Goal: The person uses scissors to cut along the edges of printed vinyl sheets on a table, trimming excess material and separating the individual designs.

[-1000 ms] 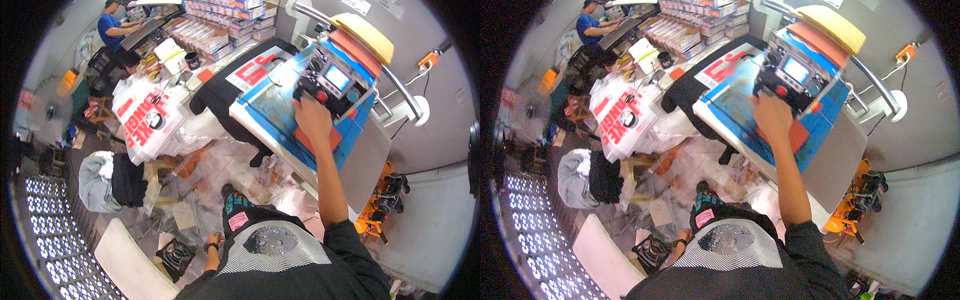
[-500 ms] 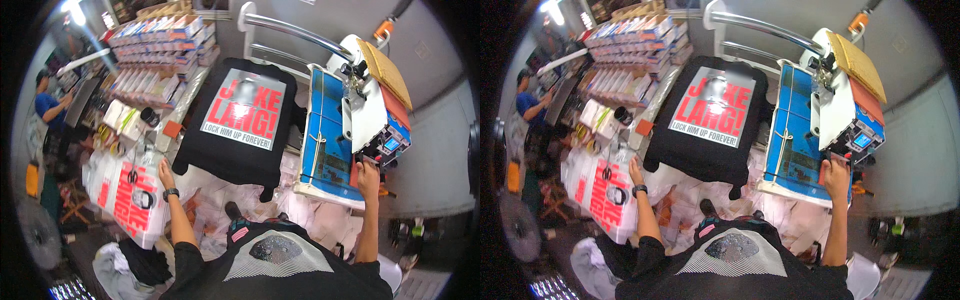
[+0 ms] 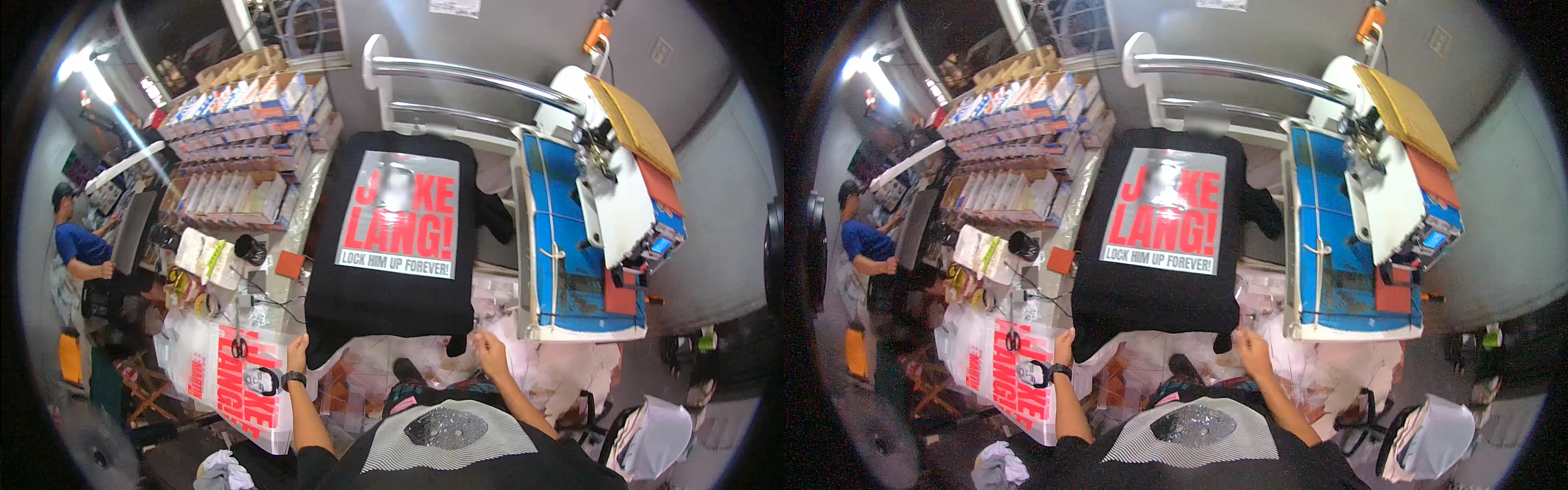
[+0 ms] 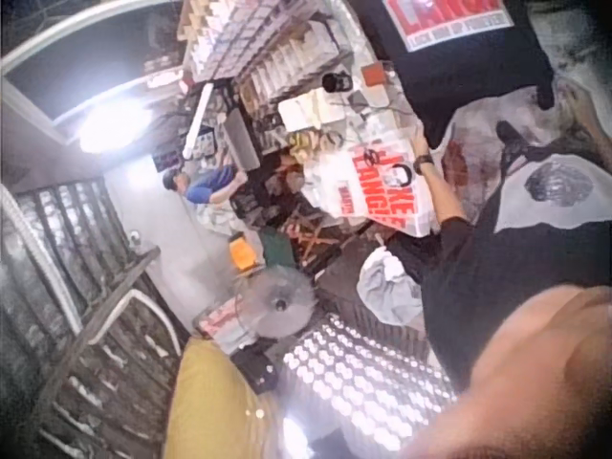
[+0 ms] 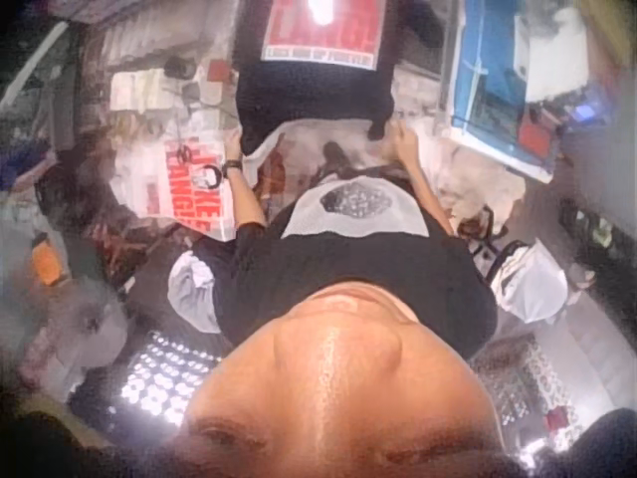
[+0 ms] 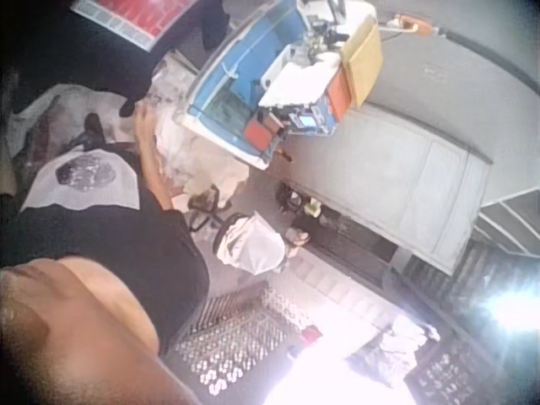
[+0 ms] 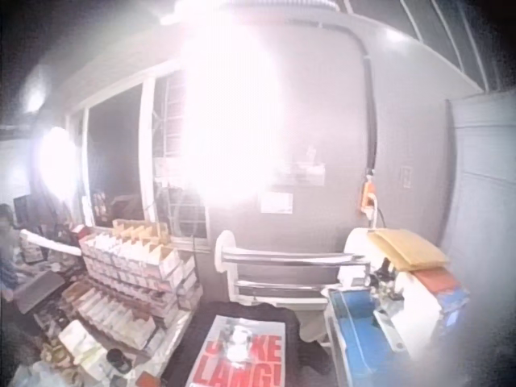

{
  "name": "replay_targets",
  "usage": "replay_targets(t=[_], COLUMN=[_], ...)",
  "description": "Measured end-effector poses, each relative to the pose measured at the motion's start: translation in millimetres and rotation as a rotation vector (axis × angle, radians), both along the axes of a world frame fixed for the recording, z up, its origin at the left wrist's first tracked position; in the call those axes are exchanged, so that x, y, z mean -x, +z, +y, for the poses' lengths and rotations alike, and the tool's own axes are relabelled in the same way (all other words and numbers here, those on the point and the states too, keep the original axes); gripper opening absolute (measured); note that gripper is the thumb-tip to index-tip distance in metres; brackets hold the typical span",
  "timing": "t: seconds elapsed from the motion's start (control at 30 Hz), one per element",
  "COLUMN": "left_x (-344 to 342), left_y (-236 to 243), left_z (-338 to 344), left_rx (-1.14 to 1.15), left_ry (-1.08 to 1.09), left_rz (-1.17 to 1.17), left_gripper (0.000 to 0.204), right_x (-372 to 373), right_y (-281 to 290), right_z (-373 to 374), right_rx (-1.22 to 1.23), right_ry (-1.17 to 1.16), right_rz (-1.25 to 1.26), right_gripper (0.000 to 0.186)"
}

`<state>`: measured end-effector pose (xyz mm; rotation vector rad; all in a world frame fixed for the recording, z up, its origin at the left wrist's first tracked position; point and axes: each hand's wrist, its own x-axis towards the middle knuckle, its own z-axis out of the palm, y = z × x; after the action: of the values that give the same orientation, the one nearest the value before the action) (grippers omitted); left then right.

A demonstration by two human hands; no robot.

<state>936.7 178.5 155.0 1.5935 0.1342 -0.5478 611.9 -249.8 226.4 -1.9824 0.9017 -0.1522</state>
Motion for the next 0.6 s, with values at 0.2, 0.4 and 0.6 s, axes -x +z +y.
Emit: replay_targets(t=[0.2, 0.4, 0.6], left_x=[-8, -90, 12], left_y=[156, 268, 397], left_z=[-69, -126, -126], left_rx=[0.143, -0.139, -0.133], left_ry=[0.155, 0.334, 0.810], left_rz=[-0.128, -0.947, -1.227], left_gripper=[0.033, 0.031, 0.043], right_x=[-52, -64, -54], right_y=[-69, -179, 102], right_z=[-36, -106, -44], right_rx=[-0.952, -0.486, 0.699], right_ry=[-0.212, -0.232, 0.081], right_rz=[0.059, -0.105, -0.712], right_gripper=[0.091, 0.046, 0.025])
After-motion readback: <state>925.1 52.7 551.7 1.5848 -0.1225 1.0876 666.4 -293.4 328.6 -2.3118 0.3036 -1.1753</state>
